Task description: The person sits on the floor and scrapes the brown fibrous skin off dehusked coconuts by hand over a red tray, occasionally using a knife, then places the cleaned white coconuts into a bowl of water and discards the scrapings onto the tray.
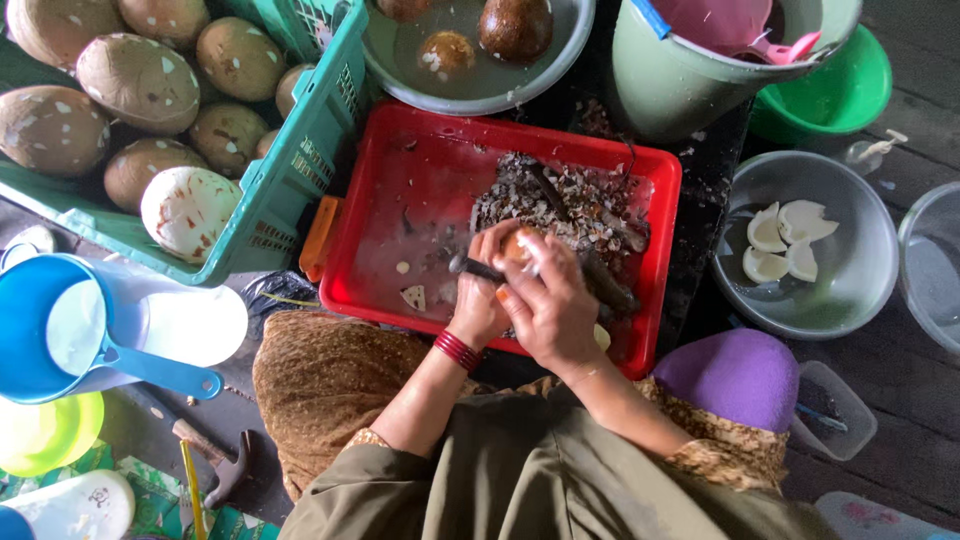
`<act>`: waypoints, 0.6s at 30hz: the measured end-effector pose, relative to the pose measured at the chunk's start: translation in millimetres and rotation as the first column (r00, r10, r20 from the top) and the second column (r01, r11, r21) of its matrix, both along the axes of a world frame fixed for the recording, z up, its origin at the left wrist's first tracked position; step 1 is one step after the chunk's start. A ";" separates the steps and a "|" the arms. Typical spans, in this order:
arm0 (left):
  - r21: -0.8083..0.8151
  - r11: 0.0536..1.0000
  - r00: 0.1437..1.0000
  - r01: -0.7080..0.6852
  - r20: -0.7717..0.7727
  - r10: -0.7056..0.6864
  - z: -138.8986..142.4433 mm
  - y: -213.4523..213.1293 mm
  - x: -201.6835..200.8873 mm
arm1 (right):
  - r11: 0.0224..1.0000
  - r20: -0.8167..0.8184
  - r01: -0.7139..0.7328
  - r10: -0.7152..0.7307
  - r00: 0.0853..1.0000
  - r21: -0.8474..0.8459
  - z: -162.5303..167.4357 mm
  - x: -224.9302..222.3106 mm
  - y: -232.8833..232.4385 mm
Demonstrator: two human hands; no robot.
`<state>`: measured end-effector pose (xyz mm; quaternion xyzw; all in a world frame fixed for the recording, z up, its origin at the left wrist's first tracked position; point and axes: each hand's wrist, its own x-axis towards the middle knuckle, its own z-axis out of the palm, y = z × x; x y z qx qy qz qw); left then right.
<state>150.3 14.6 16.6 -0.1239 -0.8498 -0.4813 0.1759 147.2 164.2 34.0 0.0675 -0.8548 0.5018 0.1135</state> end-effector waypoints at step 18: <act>0.054 0.998 0.961 0.029 0.274 -0.042 8.7 10.8 -4.2 | 0.955 -0.419 -0.025 0.153 0.895 0.295 -17.7 7.0 11.6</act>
